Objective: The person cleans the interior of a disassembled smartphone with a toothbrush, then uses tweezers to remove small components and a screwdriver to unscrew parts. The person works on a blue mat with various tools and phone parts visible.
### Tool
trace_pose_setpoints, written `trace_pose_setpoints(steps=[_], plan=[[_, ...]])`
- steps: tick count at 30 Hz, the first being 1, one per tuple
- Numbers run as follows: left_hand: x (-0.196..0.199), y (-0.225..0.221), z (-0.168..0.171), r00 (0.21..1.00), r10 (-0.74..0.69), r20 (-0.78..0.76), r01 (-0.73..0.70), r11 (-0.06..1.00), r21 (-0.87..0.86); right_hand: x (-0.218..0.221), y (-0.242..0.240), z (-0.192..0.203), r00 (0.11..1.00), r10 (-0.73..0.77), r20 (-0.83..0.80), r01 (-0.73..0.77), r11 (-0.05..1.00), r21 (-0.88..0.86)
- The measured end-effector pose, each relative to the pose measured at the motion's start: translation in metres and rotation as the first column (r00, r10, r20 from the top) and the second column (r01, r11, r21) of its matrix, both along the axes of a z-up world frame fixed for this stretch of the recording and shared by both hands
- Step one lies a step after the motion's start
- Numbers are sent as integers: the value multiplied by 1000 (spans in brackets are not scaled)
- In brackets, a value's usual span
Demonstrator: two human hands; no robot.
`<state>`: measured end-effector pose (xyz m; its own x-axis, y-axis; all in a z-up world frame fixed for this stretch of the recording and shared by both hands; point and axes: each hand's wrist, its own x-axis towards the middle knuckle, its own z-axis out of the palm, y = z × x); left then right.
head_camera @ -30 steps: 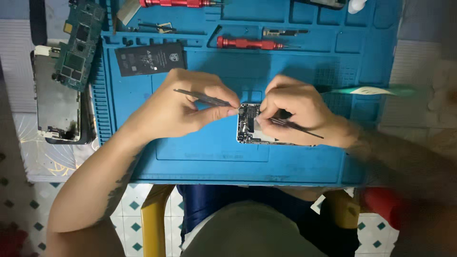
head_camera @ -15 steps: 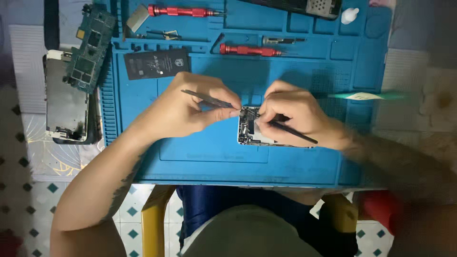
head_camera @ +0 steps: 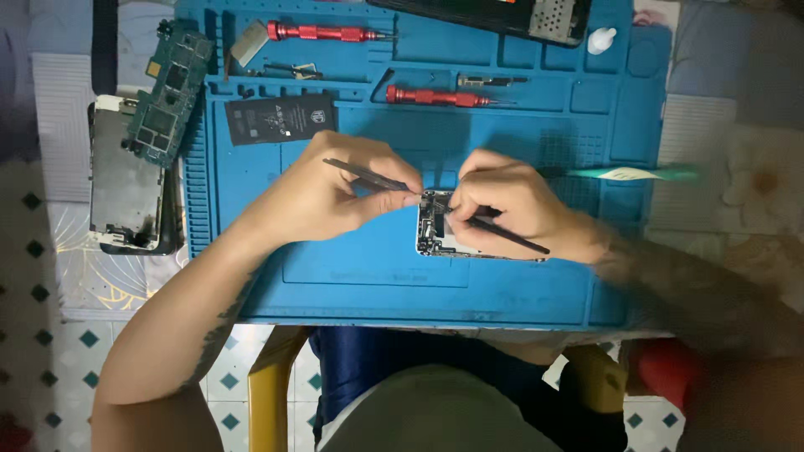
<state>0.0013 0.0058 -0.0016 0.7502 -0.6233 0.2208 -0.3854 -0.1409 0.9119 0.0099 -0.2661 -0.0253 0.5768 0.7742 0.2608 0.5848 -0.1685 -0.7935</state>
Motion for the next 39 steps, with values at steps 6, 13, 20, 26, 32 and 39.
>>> trace_pose_setpoints(steps=[6, 13, 20, 26, 32, 39], plan=[[0, -6, 6, 997, 72, -37, -74, 995, -62, 1, 1, -2, 994, -102, -47, 105, 991, 84], [-4, -7, 14, 993, 91, -76, -94, 994, -47, 7, 2, 15, 944, -250, 213, 261, 965, -21], [-5, -12, 8, 994, 103, 24, -100, 992, -82, 9, 2, 24, 867, -290, 404, 336, 941, -46], [-21, -32, -29, 972, 217, 85, -193, 954, -228, -15, 14, 29, 978, -143, 150, 134, 989, 68], [-25, -39, -28, 966, 251, 61, -226, 935, -274, -17, 11, 27, 963, -185, -195, 193, 981, 23], [-15, -17, -5, 963, 201, 180, -195, 980, -50, -1, -8, 10, 813, 35, -581, 174, 938, 300]])
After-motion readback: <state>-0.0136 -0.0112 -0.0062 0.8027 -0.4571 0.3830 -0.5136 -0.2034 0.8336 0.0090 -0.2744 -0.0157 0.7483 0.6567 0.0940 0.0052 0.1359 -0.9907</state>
